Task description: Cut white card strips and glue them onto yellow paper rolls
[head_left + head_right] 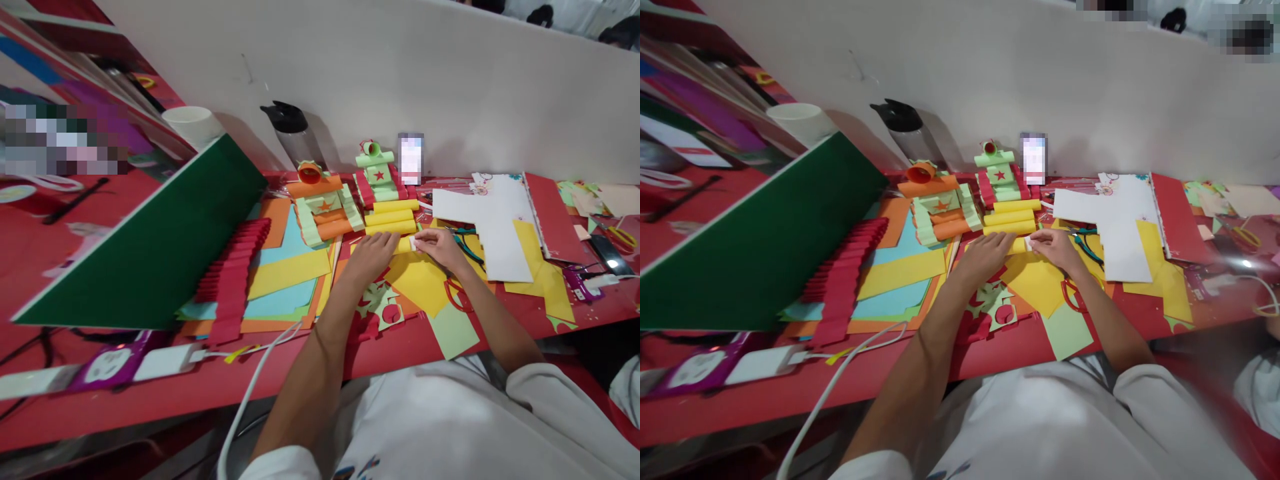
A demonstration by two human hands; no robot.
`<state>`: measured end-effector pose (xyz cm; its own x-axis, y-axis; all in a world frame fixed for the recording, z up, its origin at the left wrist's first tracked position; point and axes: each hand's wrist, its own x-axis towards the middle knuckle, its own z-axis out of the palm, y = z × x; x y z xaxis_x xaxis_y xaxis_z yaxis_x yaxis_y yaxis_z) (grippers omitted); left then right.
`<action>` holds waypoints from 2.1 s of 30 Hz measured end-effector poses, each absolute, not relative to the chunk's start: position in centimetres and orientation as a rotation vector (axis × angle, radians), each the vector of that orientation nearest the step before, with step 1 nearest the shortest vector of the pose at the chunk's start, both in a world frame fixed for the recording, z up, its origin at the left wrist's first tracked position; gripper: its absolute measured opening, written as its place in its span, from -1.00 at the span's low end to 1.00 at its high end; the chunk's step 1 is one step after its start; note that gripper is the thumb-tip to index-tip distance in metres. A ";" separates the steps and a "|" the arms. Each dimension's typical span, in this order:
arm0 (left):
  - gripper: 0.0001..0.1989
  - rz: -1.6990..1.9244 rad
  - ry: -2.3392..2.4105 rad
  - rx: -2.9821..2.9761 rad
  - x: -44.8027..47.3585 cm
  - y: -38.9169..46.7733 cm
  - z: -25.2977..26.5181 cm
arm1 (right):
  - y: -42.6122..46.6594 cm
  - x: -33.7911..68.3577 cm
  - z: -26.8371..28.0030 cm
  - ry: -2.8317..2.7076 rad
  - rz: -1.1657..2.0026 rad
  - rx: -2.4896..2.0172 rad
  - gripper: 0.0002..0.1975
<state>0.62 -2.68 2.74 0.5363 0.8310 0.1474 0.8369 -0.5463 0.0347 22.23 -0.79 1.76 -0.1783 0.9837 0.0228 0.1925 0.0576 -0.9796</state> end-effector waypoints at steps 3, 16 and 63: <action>-0.65 -0.240 -1.447 -2.687 0.8 -2.7 2.6 | -0.8 22.2 1.6 -1.523 1.176 -1.237 -0.73; -0.49 -0.489 -1.440 -2.667 0.0 -2.2 1.7 | -0.3 23.1 1.2 -1.600 1.011 -1.241 -0.78; -0.57 -0.708 -1.433 -2.716 -2.1 -1.8 1.9 | -0.4 24.7 2.7 -1.431 1.107 -1.271 -0.74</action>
<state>-2.10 -1.82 1.93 0.4854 0.7859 0.3830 0.7816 -0.5864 0.2128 24.72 -0.42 2.74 -0.0692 0.9959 0.0589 0.1928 0.0713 -0.9786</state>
